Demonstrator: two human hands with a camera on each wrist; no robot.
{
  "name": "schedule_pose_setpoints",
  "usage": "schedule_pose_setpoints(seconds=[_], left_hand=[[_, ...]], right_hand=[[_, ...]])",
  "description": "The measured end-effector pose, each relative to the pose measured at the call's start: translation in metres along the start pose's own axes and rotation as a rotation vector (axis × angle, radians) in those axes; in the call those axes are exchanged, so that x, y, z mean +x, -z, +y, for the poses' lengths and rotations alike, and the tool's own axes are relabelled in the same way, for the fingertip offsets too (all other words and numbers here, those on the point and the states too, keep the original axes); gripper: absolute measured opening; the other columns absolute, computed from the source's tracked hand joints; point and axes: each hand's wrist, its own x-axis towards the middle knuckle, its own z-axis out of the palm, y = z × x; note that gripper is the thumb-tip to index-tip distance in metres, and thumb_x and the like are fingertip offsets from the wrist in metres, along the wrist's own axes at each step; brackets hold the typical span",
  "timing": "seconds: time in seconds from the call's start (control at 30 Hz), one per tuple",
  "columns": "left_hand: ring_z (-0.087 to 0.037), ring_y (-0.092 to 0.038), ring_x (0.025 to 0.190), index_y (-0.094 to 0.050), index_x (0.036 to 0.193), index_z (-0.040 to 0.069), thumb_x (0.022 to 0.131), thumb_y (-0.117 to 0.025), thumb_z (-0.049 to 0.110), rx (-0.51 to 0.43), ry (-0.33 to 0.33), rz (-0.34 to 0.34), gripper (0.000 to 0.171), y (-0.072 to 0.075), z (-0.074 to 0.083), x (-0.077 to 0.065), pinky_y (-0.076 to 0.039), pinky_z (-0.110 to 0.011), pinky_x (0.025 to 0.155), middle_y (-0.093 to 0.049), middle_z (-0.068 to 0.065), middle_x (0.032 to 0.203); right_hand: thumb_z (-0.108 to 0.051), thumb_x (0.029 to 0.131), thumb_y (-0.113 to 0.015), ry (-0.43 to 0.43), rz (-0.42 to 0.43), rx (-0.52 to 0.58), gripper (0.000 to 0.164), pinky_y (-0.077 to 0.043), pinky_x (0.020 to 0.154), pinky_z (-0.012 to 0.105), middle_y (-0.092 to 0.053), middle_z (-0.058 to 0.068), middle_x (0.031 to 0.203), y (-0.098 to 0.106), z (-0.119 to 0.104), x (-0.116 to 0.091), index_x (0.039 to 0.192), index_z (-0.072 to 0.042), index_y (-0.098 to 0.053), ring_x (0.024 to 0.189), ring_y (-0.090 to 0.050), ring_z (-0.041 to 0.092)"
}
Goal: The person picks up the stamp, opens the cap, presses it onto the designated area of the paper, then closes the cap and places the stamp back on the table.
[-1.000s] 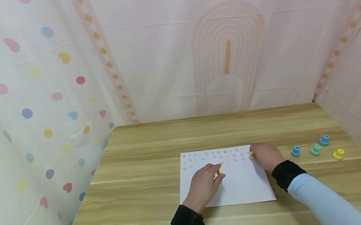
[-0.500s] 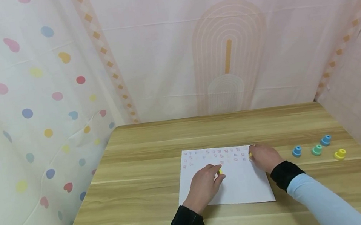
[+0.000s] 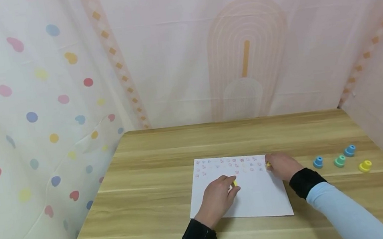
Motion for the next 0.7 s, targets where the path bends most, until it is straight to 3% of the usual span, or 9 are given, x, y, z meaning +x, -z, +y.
schedule_pose_setpoints(seconds=[0.27,0.7], left_hand=[[-0.013,-0.062,0.080,-0.069,0.116,0.009,0.088,-0.067,0.030,-0.004,0.023,-0.007,0.035,0.005,0.001,-0.003,-0.056,-0.031,0.073,-0.072,-0.005,0.100],[-0.013,-0.063,0.080,-0.069,0.116,0.007,0.089,-0.067,0.029,-0.008,0.006,0.012,0.035,0.011,0.000,-0.012,-0.056,-0.031,0.074,-0.073,-0.006,0.100]], right_hand=[[-0.006,0.088,-0.066,0.005,-0.011,0.028,0.008,-0.054,0.071,0.041,-0.069,0.012,0.087,-0.001,0.003,0.002,0.094,-0.003,-0.064,0.070,-0.055,0.022],[-0.006,0.087,-0.067,-0.004,-0.011,0.025,0.007,-0.052,0.067,0.039,-0.069,0.012,0.085,-0.001,0.001,0.000,0.093,-0.003,-0.063,0.069,-0.054,0.022]])
